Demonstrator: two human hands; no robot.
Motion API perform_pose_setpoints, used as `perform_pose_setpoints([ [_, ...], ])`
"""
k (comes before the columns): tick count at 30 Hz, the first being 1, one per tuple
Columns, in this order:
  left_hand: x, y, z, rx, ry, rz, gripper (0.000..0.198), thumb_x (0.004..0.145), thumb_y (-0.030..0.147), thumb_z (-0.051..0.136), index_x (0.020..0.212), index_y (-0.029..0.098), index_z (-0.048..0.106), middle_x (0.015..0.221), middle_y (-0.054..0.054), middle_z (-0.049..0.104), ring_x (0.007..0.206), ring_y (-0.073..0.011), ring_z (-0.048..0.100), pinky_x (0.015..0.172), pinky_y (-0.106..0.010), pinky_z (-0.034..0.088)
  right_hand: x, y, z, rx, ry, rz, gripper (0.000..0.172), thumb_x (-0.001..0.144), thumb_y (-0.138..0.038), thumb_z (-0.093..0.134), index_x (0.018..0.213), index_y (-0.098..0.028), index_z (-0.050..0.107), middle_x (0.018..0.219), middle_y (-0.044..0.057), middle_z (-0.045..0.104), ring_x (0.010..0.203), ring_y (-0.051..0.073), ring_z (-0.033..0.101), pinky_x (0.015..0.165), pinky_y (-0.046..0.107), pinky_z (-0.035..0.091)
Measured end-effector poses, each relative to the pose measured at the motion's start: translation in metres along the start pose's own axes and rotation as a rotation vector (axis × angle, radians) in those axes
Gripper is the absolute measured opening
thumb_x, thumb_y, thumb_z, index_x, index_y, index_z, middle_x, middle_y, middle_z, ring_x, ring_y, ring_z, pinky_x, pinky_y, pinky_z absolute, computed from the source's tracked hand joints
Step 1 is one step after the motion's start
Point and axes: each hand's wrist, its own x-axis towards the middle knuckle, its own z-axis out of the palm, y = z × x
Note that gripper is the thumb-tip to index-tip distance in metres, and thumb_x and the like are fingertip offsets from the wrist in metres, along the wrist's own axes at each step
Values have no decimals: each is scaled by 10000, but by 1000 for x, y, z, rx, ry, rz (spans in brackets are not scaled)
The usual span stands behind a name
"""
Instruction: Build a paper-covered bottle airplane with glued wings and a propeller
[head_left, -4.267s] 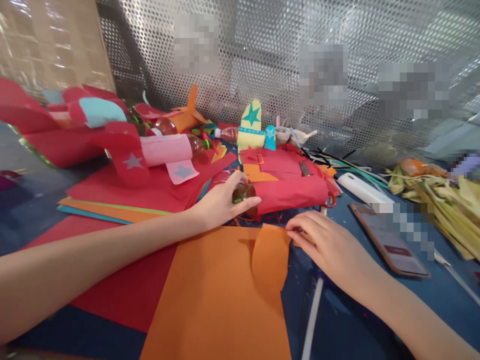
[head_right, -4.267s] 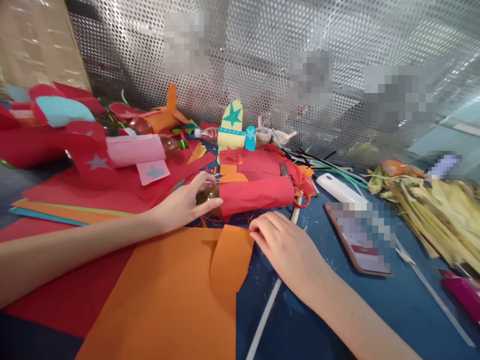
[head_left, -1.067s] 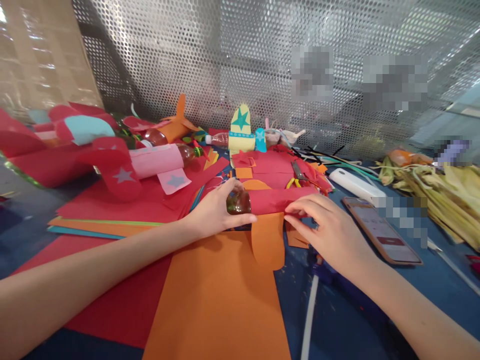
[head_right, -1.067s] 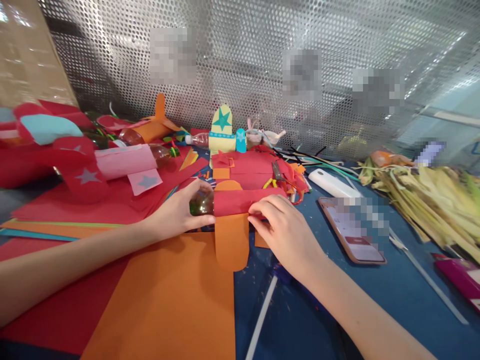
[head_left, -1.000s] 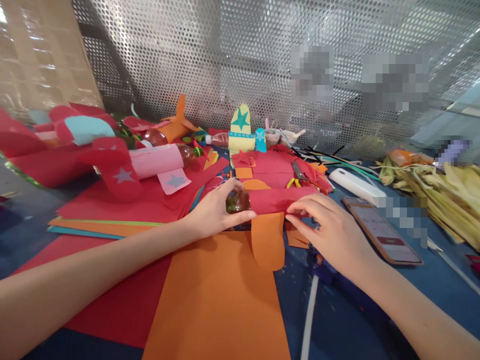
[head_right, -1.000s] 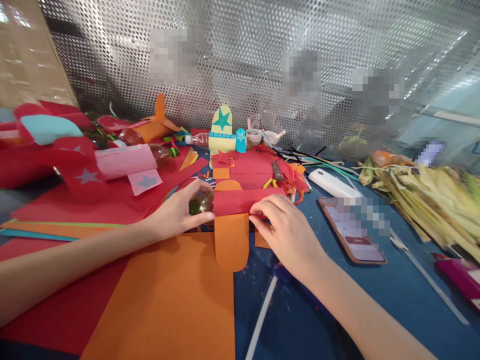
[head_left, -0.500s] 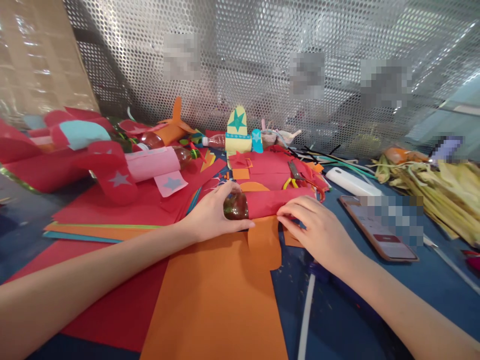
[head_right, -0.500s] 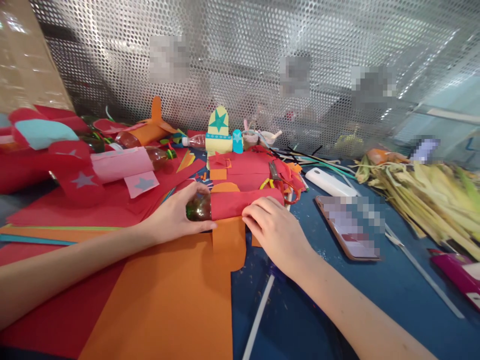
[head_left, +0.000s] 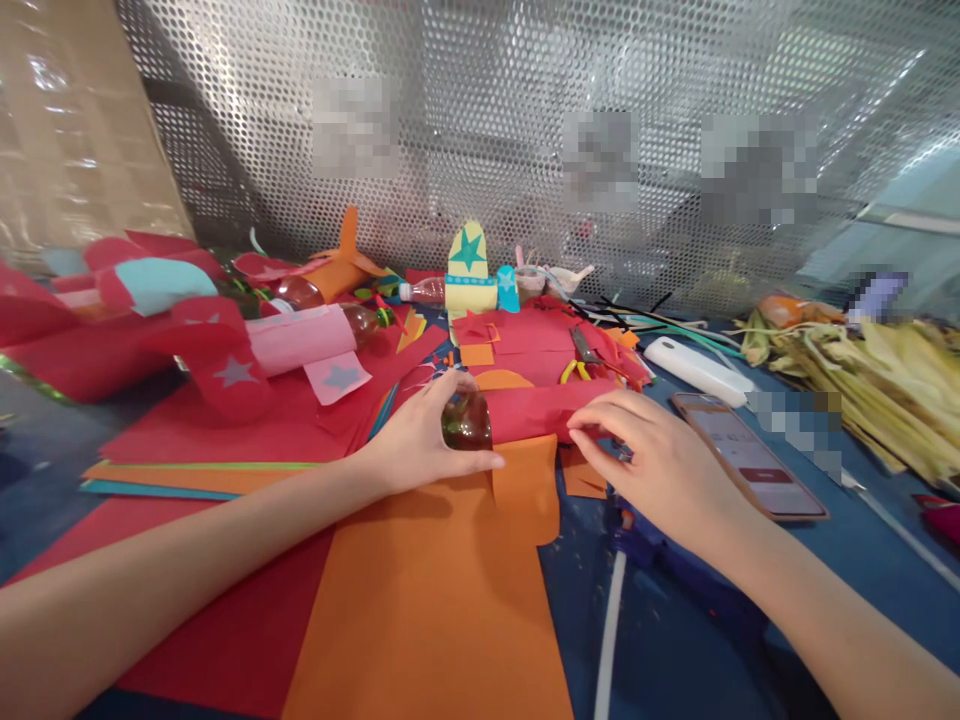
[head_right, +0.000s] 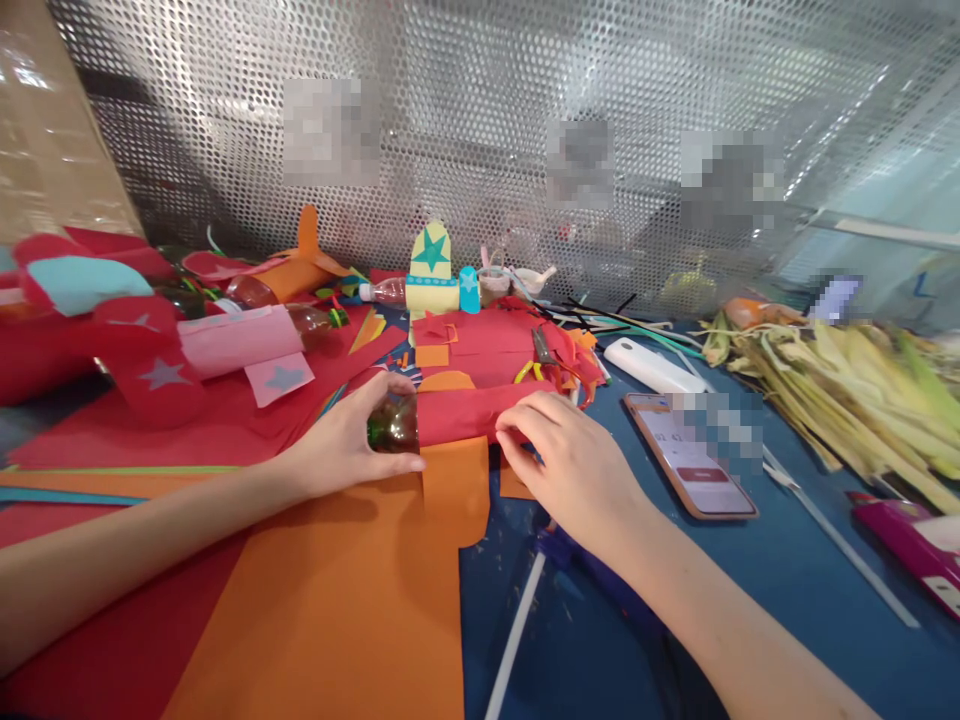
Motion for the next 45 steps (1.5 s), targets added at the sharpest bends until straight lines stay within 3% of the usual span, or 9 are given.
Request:
perform_pose_setpoints([
  [6,0,0,1,12,5,-12,566,669,513,699,1081,236,428,1191,-87,572,1119,-274,563,976,-431,439,-2,11,-26,-58,-86,161,114,890,-230,525,813,-208,607,783,25,704,647,179,657,567,280,483],
  [8,0,0,1,24,5,-17,545,689,512,678,1088,237,428,1202,-87,568,1110,-269,570,965,-429,449,-14,18,-39,-74,-195,239,161,871,-318,568,745,-228,609,627,-16,667,459,149,589,421,256,410],
  [11,0,0,1,9,13,-22,540,691,513,673,1079,236,421,1199,-92,566,1112,-267,572,960,-428,454,-49,24,-48,-97,-342,273,254,855,-472,577,766,-237,615,638,-9,671,490,174,631,427,268,464],
  [16,2,0,1,7,11,-19,558,685,511,674,1088,232,406,1232,-107,545,1135,-278,560,958,-438,452,-100,12,-34,-229,-273,141,527,919,-604,345,1066,-167,601,1008,122,688,870,269,698,673,387,576],
  [25,2,4,-3,289,61,172,737,678,527,700,1276,217,402,1253,-130,513,1208,-343,453,1025,-527,358,-124,13,-30,-52,-109,335,423,943,-524,363,1166,-215,547,1125,137,645,986,270,667,771,374,582],
  [31,-8,12,1,378,139,438,361,850,358,582,1188,243,528,1334,-151,358,1242,-329,388,1008,-530,372,-117,6,-46,682,-200,672,437,905,-560,387,1124,-255,610,710,53,660,604,217,625,549,308,541],
  [34,-10,15,3,393,92,543,238,913,276,497,1141,251,562,1367,-148,338,1276,-320,350,1018,-537,366,-106,-10,-43,966,-223,735,462,860,-605,435,1073,-238,620,691,48,588,586,204,551,551,330,498],
  [39,-5,14,3,358,47,552,206,928,207,466,1085,252,593,1359,-131,384,1288,-303,345,1033,-533,369,-91,-24,-37,924,-226,740,289,938,-476,433,1049,-240,558,635,-14,474,557,148,463,556,295,426],
  [45,-3,9,3,316,37,561,205,934,197,453,1058,229,613,1308,-137,412,1268,-289,366,1024,-496,390,-73,-29,-35,803,-186,802,312,962,-486,371,1064,-220,500,620,-34,456,567,150,451,596,303,381],
])
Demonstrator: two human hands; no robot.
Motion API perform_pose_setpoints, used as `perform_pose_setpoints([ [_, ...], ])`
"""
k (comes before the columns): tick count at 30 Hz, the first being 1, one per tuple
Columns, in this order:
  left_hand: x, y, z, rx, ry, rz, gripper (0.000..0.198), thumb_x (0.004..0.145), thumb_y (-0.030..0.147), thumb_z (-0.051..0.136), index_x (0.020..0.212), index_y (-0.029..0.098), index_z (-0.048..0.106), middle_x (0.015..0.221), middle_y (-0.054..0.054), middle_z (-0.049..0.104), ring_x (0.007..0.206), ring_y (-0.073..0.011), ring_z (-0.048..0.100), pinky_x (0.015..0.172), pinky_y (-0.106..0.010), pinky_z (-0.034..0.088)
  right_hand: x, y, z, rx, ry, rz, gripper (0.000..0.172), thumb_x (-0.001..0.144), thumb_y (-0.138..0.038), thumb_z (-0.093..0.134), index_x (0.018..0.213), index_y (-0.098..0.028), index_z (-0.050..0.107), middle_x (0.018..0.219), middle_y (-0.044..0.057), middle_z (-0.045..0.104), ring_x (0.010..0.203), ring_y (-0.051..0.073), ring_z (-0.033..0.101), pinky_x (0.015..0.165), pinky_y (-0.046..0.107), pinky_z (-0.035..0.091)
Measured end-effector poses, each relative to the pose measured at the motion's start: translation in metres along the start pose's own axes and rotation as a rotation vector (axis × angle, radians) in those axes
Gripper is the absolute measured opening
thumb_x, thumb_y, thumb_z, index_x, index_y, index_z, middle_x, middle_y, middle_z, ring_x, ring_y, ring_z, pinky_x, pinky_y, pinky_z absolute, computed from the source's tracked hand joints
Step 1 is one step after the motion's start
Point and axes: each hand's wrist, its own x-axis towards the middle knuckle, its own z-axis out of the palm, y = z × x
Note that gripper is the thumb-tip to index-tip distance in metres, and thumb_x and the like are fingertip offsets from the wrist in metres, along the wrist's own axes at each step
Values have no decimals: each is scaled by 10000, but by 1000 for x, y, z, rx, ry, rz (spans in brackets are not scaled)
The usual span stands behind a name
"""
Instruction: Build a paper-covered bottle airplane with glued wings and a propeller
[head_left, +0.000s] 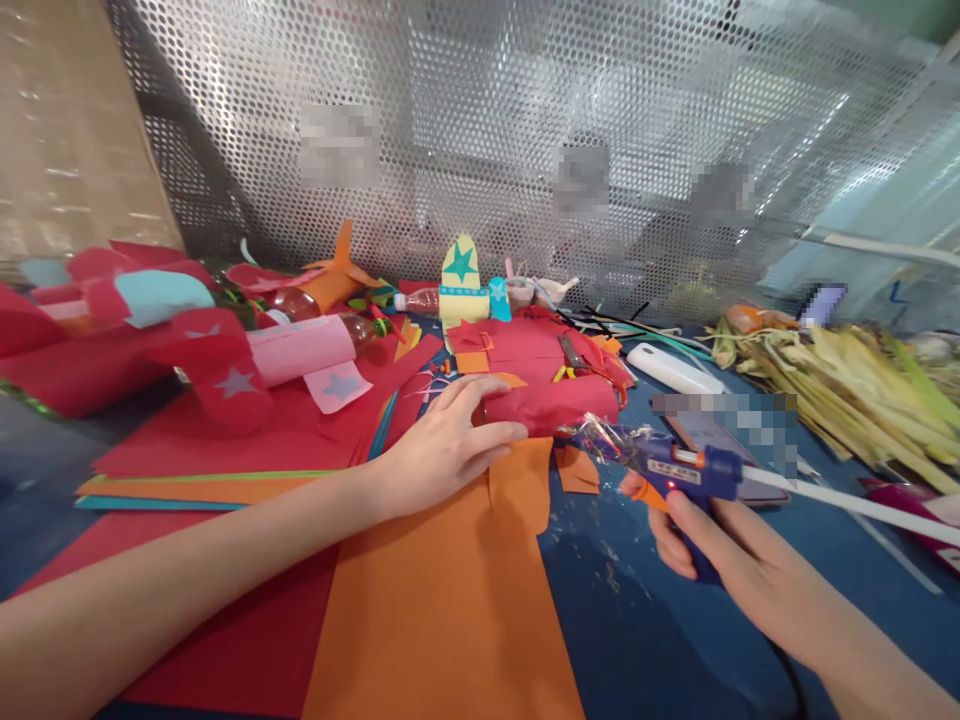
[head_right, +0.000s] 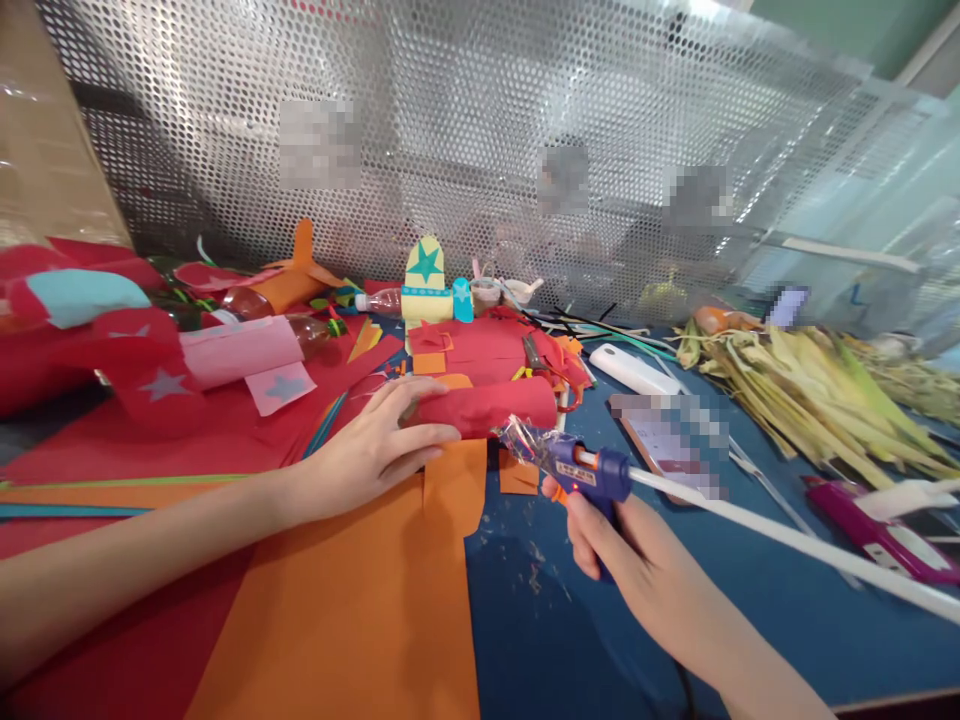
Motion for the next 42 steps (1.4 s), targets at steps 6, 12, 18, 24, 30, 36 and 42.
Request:
perform_pose_setpoints([
  [6,-3,-5,6,-9,18,3,185,937,196,458,1075,225,577,1312,-138,397,1241,-282,394,986,-493,421,0,3,5,-106,-33,8,339,961,-504,338,1016,-210,500,634,-33,479,590,153,483,645,301,396],
  [12,-2,-4,7,19,32,24,165,941,203,449,1059,226,563,1303,-140,390,1187,-279,428,944,-492,449,3,3,8,-243,-58,21,430,930,-598,303,927,-213,494,651,-22,490,606,161,509,653,315,413],
  [18,-1,-3,7,27,34,34,161,938,205,457,1039,208,583,1289,-150,397,1183,-294,430,952,-498,439,7,-4,12,-368,-34,33,512,885,-677,270,704,-231,445,603,-11,492,569,170,517,620,331,429],
  [24,-1,-4,8,29,42,42,170,933,198,465,1049,192,589,1287,-165,403,1189,-303,438,955,-503,437,9,-15,18,-465,0,-43,511,889,-651,269,751,-226,516,584,4,525,556,192,542,594,331,459],
  [30,-1,-3,7,16,45,21,165,940,218,445,1027,208,586,1283,-152,417,1197,-301,434,946,-516,445,10,-18,19,-563,85,-115,542,885,-672,238,775,-226,527,547,5,519,513,207,554,538,332,475],
  [36,0,-3,8,15,50,10,157,935,215,455,1012,208,591,1271,-145,427,1187,-296,441,952,-515,438,11,-17,15,-650,145,-153,521,894,-670,219,613,-265,388,523,7,508,478,197,539,494,316,464],
  [42,0,-4,9,30,64,22,163,938,218,450,1032,213,583,1276,-146,418,1180,-293,445,942,-514,443,8,-19,20,-678,128,-207,488,922,-610,272,582,-273,371,468,-14,483,438,186,518,476,289,444],
])
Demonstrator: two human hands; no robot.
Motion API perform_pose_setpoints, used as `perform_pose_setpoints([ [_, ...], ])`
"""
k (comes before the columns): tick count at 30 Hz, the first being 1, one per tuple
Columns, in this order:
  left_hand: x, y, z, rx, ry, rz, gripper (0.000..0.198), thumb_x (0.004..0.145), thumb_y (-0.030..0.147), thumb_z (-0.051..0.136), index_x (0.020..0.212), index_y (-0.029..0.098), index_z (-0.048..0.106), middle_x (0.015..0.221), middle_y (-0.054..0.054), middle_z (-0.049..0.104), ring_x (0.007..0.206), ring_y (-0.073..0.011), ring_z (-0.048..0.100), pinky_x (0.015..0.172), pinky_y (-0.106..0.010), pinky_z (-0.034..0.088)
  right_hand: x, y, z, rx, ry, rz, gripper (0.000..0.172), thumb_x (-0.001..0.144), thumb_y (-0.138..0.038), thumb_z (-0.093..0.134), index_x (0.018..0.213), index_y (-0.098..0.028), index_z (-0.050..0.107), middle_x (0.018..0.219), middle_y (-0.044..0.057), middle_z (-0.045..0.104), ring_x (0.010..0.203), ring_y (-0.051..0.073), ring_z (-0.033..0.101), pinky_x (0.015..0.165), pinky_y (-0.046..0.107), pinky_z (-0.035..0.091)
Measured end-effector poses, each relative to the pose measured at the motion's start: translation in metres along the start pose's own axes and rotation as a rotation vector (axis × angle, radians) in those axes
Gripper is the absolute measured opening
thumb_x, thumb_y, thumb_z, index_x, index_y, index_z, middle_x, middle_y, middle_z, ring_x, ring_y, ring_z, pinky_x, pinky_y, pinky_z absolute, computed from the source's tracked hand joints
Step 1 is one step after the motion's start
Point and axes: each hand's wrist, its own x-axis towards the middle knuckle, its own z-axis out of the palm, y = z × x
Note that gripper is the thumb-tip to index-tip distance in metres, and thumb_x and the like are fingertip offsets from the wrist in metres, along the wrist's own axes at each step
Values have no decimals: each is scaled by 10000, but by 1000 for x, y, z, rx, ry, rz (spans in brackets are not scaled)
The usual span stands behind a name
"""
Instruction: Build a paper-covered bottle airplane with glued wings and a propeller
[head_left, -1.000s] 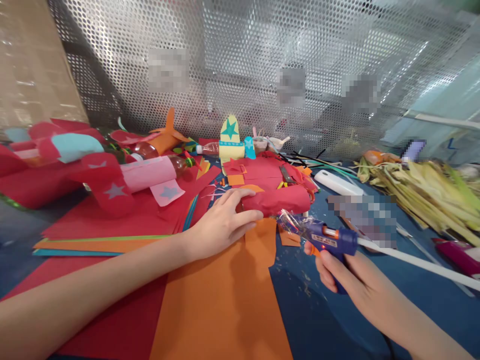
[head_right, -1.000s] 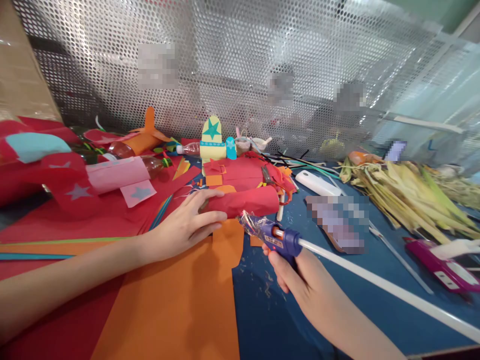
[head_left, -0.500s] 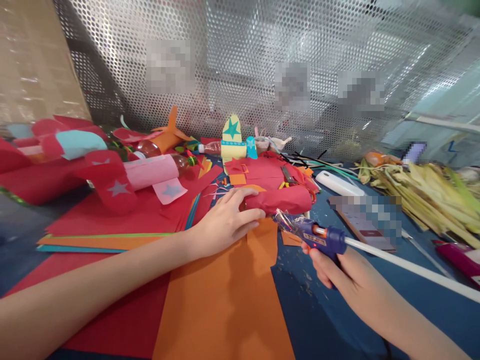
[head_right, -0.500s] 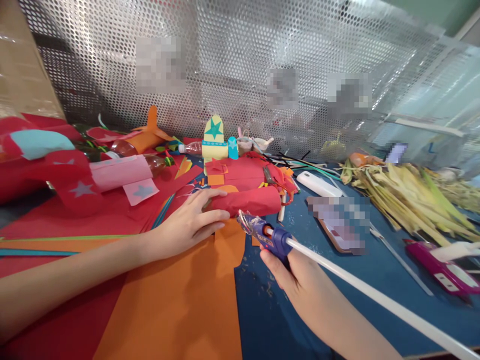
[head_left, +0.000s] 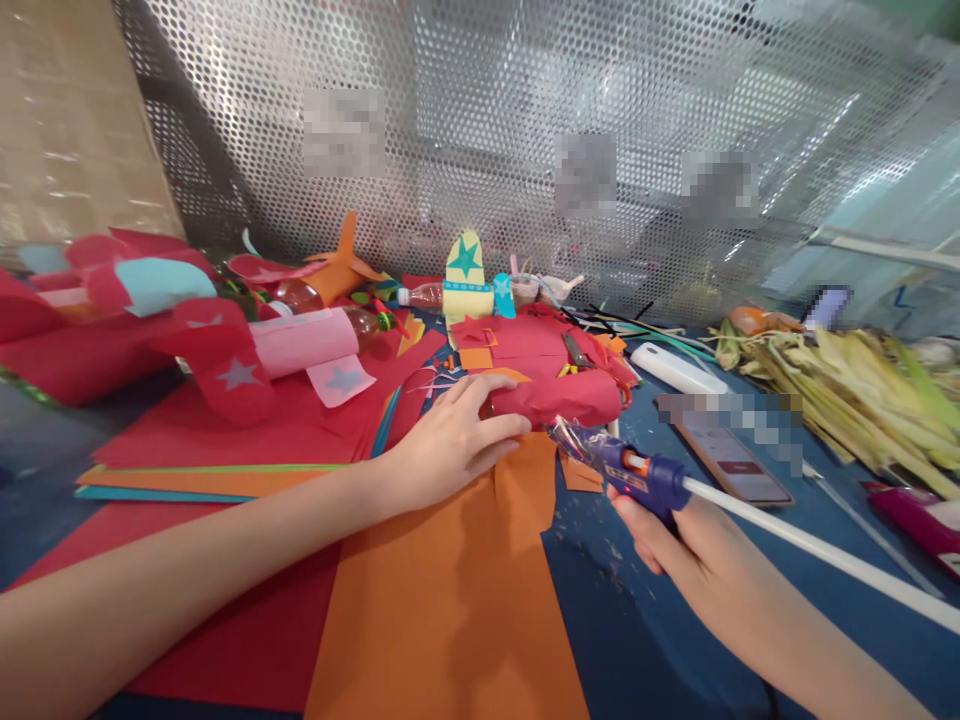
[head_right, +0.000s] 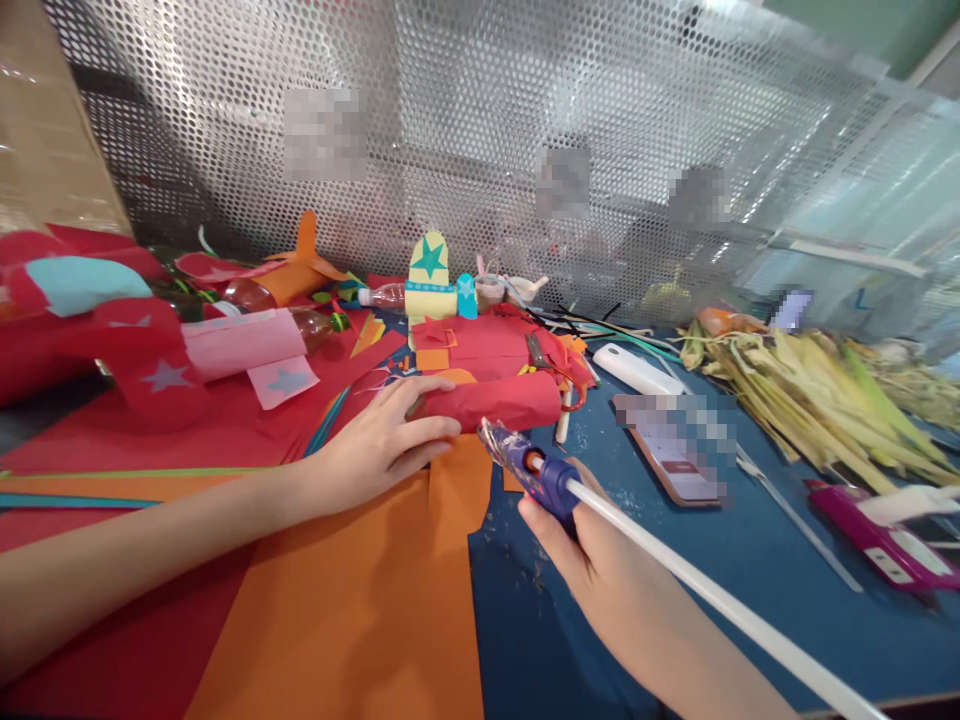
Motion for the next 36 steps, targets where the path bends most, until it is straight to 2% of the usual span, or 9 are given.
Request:
perform_pose_setpoints([
  [4,0,0,0,2,-2,-4,160,938,221,455,1037,215,581,1276,-141,420,1177,-287,448,948,-510,439,-1,1,1,-12,-2,7,477,921,-604,284,605,-269,411,463,-18,484,439,190,528,472,285,444],
  [11,0,-1,1,-1,0,-6,148,931,213,468,1028,220,580,1278,-129,425,1194,-286,439,956,-503,440,4,4,-4,-33,17,10,480,920,-602,281,582,-275,374,474,-2,502,444,195,535,481,301,451],
  [18,1,2,-1,4,10,-10,162,936,211,455,1029,213,588,1265,-139,436,1169,-283,460,942,-502,451,0,-2,1,-8,33,15,466,906,-603,339,627,-266,498,448,-3,506,447,210,556,464,299,444],
  [23,0,1,1,-9,4,-20,156,931,217,468,1023,210,594,1269,-137,436,1192,-290,441,961,-503,436,1,3,-2,-32,33,10,477,902,-613,334,604,-272,484,439,-4,488,457,219,562,487,312,452],
  [29,0,0,2,1,14,-5,163,936,211,458,1036,202,587,1271,-146,420,1175,-287,450,957,-499,439,2,0,-1,-26,36,13,492,902,-623,323,560,-278,404,435,-4,503,397,195,516,445,306,425],
  [36,0,-1,2,1,14,-13,152,932,210,464,1030,211,581,1270,-134,422,1173,-280,451,952,-490,448,3,-2,-1,-23,43,2,469,909,-606,324,596,-279,449,422,-17,482,392,197,509,439,303,414],
])
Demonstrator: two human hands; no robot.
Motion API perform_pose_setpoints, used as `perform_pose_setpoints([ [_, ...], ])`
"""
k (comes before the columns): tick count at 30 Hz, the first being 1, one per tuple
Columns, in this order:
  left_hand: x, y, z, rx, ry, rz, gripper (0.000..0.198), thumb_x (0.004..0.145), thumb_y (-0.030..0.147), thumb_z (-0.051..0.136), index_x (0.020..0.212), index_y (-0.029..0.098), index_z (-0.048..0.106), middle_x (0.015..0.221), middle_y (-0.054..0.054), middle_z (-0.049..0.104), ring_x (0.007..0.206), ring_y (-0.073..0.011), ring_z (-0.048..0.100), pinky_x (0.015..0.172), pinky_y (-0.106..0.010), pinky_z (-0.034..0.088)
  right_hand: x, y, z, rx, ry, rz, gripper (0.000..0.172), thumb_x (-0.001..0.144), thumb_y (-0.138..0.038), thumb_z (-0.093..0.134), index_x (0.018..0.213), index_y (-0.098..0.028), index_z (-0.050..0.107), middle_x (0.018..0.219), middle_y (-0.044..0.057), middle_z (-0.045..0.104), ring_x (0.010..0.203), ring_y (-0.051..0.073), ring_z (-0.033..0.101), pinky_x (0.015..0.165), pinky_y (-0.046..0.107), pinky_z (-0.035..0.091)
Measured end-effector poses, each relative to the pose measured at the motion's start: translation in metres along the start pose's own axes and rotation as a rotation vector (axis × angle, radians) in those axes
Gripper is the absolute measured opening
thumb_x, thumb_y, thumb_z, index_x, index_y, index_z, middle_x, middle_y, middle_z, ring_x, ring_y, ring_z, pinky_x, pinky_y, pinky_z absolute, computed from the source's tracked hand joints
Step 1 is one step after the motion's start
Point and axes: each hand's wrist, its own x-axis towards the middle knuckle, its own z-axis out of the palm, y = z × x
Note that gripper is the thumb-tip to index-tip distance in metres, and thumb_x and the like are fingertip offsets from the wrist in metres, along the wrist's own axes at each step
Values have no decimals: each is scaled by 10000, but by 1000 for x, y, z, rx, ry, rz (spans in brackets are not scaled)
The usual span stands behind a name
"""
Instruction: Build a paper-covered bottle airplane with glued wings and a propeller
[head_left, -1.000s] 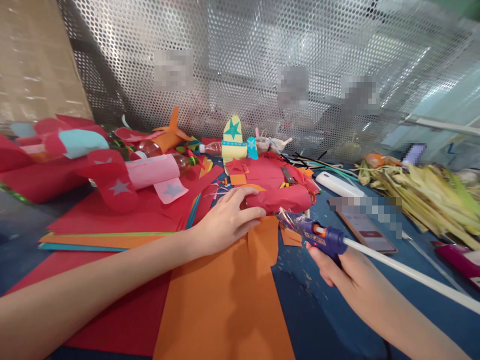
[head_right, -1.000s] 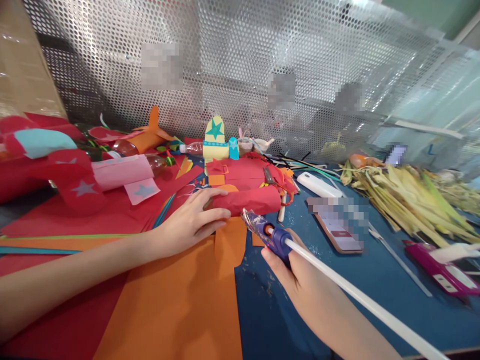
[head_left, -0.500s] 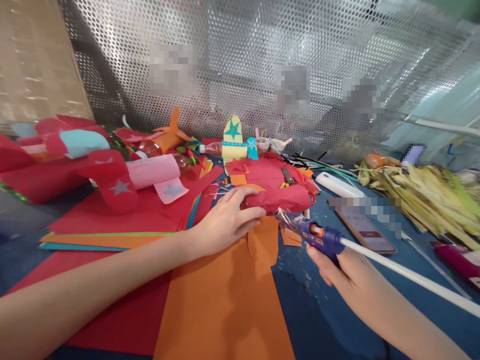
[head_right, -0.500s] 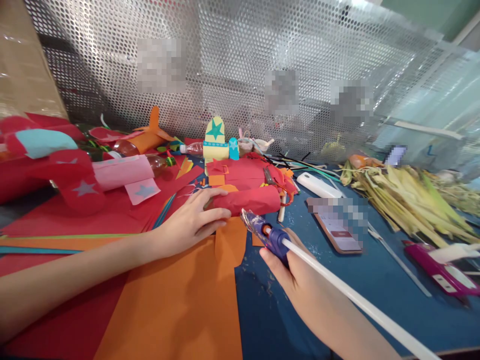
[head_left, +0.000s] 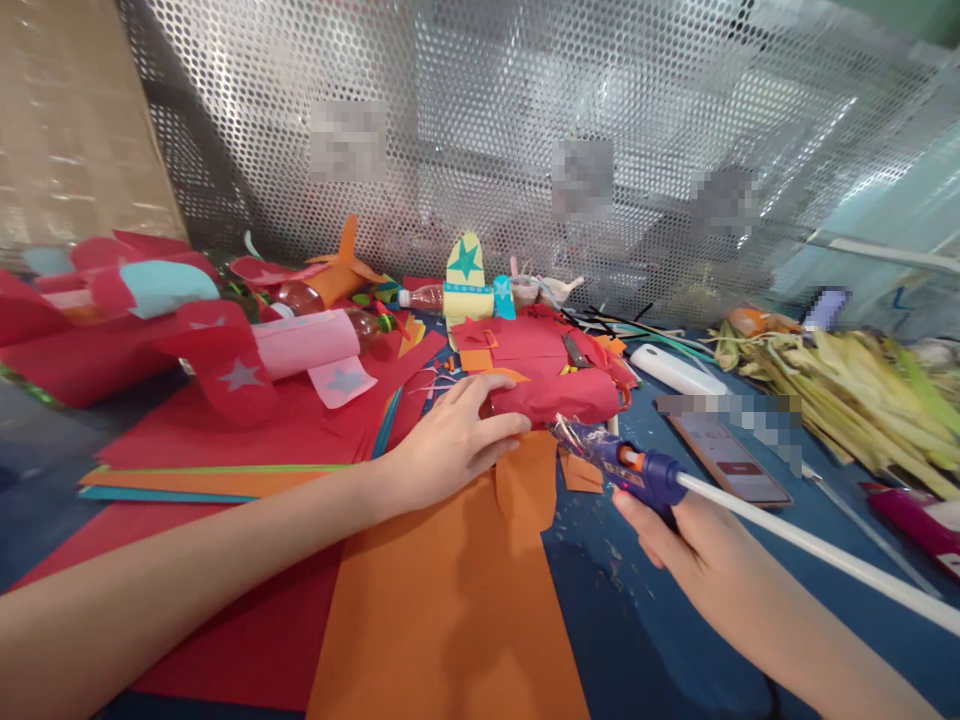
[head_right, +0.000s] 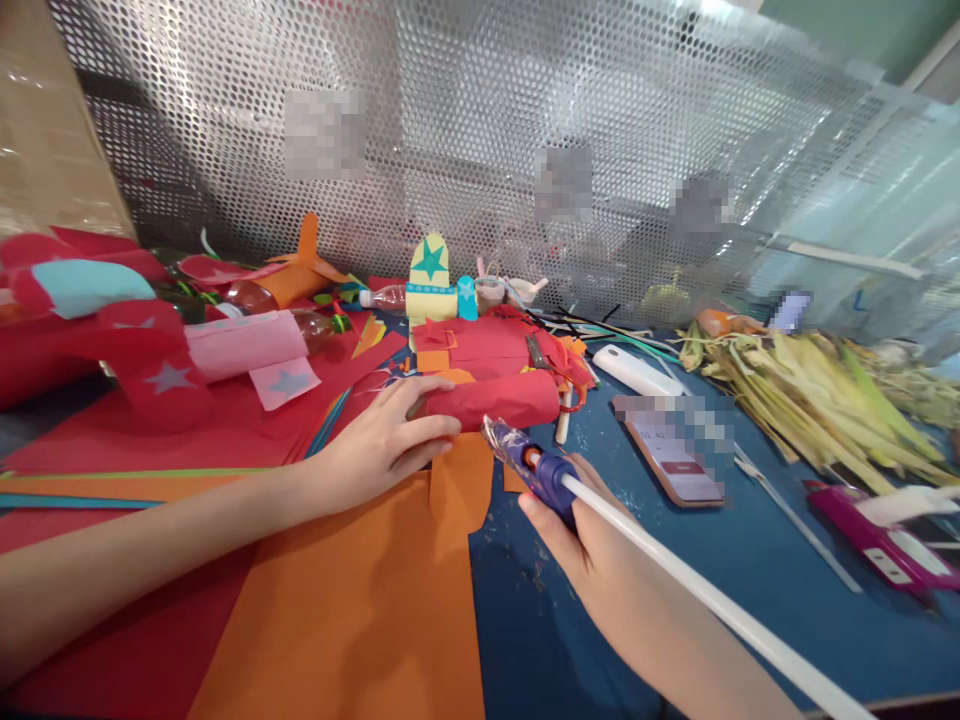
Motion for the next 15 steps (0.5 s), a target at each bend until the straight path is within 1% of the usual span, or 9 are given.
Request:
perform_pose_setpoints([
  [5,1,1,-1,4,-6,-6,142,932,216,464,1018,226,576,1265,-120,432,1178,-280,449,953,-504,448,-1,5,-1,-27,-8,13,478,908,-619,311,612,-274,458,433,-13,474,428,210,529,470,311,418],
  [11,0,1,-1,20,5,10,148,930,203,462,1028,214,573,1265,-129,420,1162,-280,459,940,-495,460,-2,0,2,-2,-39,6,483,907,-617,317,577,-278,408,463,-2,510,442,204,533,479,307,424],
  [15,0,0,-1,19,-2,3,144,931,207,463,1021,206,575,1266,-134,415,1172,-285,451,955,-497,451,1,3,0,-23,-48,37,521,894,-663,273,554,-280,368,449,2,498,422,201,519,477,317,423],
])
